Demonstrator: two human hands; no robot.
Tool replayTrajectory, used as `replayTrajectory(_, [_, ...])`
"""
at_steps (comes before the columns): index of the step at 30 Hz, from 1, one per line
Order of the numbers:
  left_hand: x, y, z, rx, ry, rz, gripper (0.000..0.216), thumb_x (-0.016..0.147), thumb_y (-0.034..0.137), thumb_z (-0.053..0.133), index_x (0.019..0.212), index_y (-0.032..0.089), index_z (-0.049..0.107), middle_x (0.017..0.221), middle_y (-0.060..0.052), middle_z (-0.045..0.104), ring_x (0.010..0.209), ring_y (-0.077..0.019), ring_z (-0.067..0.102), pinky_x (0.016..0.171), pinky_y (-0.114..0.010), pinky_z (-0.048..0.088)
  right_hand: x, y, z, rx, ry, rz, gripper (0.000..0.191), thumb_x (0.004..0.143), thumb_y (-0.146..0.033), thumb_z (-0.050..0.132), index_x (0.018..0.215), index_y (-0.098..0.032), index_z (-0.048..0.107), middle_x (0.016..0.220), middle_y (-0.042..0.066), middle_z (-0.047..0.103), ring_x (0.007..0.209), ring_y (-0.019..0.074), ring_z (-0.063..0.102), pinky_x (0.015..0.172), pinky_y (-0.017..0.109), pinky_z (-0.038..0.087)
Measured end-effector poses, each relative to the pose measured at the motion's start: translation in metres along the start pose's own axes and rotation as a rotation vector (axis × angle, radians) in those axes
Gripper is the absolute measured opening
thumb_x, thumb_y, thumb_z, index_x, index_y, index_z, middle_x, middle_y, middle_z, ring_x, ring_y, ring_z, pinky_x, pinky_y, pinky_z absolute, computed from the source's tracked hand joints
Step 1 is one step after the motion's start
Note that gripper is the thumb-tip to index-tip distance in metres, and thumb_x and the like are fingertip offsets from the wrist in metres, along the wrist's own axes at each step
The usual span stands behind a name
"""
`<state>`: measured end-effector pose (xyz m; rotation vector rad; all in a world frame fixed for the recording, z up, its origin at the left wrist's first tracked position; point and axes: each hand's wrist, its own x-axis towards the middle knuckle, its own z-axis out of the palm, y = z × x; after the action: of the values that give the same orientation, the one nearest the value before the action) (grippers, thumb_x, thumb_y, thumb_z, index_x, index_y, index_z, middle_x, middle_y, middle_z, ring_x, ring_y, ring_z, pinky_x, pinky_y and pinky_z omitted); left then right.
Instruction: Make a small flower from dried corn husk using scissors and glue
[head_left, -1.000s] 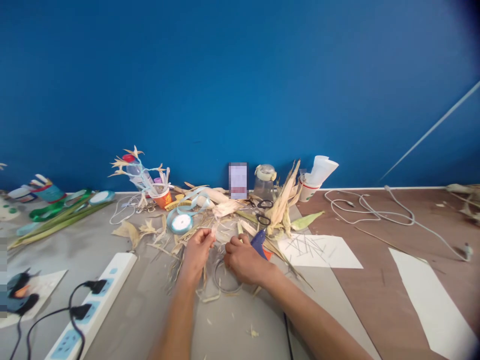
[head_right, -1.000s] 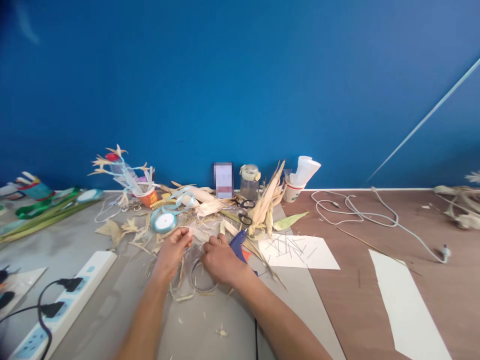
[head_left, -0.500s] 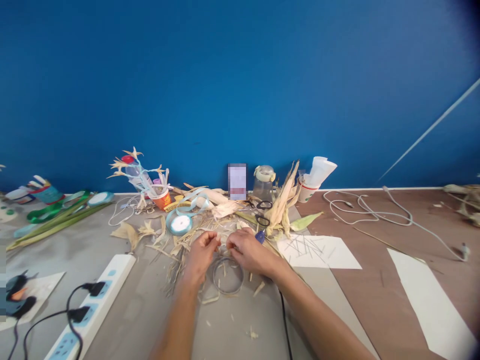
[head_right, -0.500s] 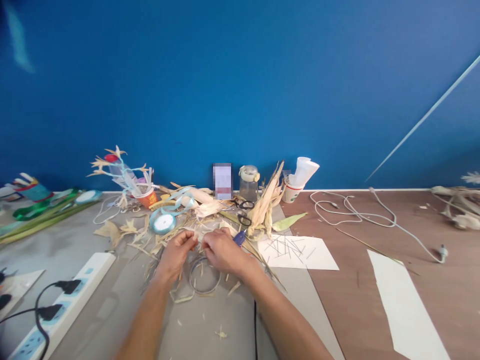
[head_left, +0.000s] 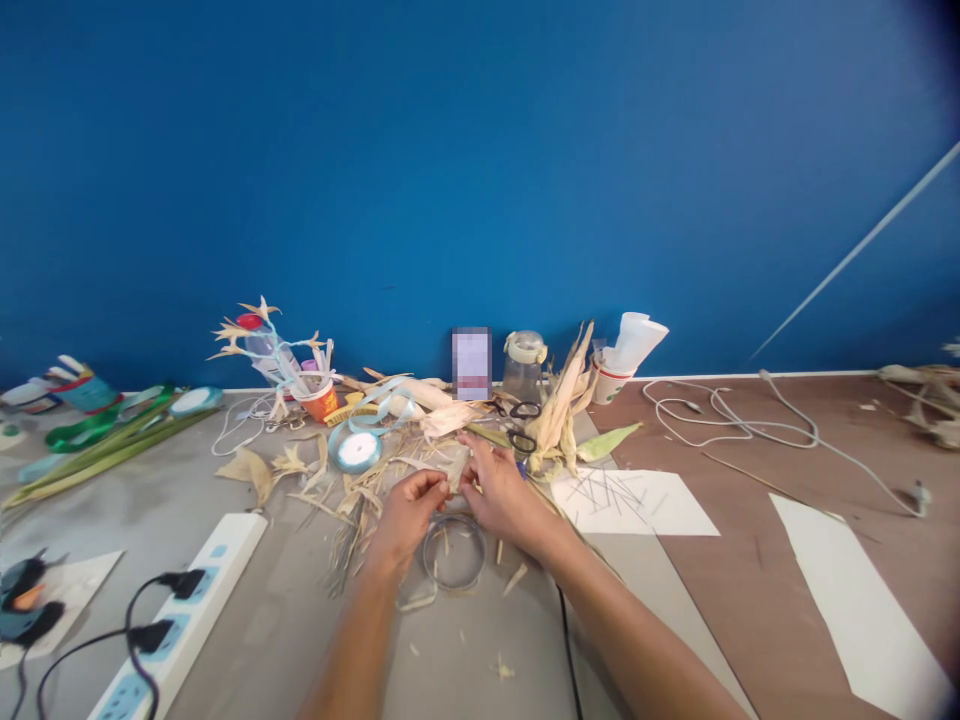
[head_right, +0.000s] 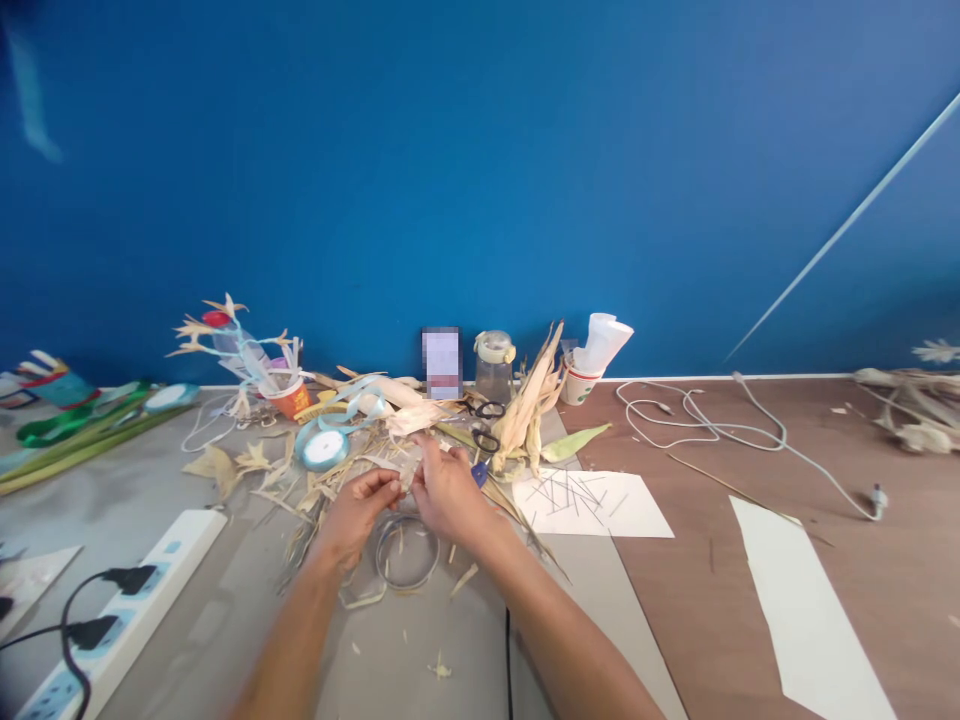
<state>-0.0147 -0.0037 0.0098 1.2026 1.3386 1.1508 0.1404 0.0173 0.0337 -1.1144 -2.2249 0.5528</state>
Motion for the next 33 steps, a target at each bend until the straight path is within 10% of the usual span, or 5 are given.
replayTrajectory(21, [-0.005, 0.002, 0.009, 0.190, -0.017, 0.067, 0.015, 0.069, 0.031, 0.061, 0.068, 0.018, 0.067, 0.065, -0.002, 0.063, 0.064, -0.0166, 0.053, 0.060, -0.025, 0.039, -0.002, -0.011, -0.005, -0.226, -0.024, 0.069, 0.070, 0.075, -0.010, 0.044, 0.139, 0.000, 0.019, 0.082, 0.014, 0.069, 0.086, 0.0274, 0.059, 0.086, 0.042, 0.029])
replayTrajectory(33, [-0.004, 0.006, 0.007, 0.059, -0.071, -0.021, 0.014, 0.067, 0.030, 0.059, 0.064, 0.016, 0.059, 0.058, 0.003, 0.052, 0.056, -0.0116, 0.044, 0.055, -0.023, 0.033, 0.004, -0.004, 0.004, 0.466, 0.120, 0.329, 0.061, 0.073, -0.015, 0.051, 0.132, -0.015, 0.036, 0.072, -0.001, 0.060, 0.065, 0.0141, 0.056, 0.068, 0.028, 0.042])
